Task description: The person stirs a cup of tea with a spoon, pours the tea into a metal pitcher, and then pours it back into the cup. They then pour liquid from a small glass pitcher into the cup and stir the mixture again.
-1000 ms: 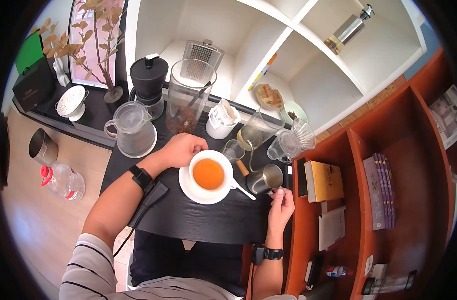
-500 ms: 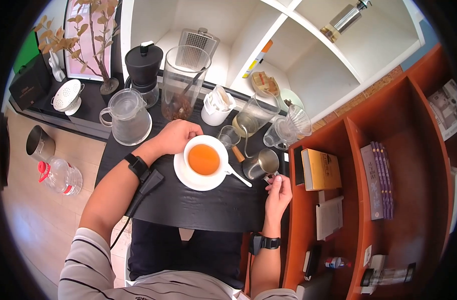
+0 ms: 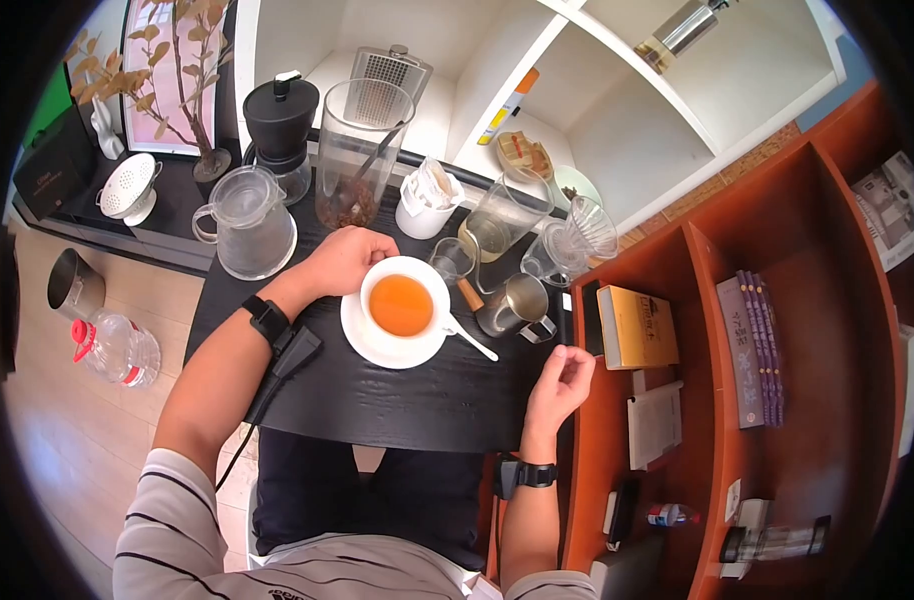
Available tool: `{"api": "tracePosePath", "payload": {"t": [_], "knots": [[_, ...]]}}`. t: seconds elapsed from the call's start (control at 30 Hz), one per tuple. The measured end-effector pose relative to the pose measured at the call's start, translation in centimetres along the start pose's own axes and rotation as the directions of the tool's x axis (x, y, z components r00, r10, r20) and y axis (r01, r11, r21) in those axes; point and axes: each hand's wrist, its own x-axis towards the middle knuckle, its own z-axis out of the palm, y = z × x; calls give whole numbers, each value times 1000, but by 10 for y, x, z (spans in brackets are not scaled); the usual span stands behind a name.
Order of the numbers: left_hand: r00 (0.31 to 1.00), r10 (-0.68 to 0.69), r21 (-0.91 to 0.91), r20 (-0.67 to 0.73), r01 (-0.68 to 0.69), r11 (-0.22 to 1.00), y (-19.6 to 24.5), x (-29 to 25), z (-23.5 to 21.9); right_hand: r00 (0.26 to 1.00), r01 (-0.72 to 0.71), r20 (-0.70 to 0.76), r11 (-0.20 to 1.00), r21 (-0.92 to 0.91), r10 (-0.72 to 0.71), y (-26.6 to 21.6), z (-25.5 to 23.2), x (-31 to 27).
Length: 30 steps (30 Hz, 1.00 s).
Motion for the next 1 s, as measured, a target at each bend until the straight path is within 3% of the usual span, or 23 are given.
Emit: {"api": "tracePosePath", "payload": {"t": [0.03,0.07,0.17,0.23,0.6,0.73,1.0], "knots": [[1000,-2,-4,7,2,1000,1,-1,-1,997,73,-1,995,-64,-73,-6,0,-1],[1000,-4,-7,14,4,1000,2,-1,-2,986,148,86,985,-85,-141,-12,1,-3],[1000,-2,-3,0,2,1000,1,0,-1,910,275,351,954,-116,-220,-32,15,-9],[1000,-4,0,-4,4,1000,0,0,0,837,328,513,926,-189,-192,-42,20,-8],[1000,-9,15,-3,9,1000,-2,0,2,821,360,545,896,-258,-173,-40,25,-7],[997,-70,12,37,70,998,8,-1,-4,815,371,550,893,-254,-182,-43,24,-7],[994,-84,33,66,82,996,13,-1,-8,838,393,493,886,-246,-235,-38,21,-7]]}}
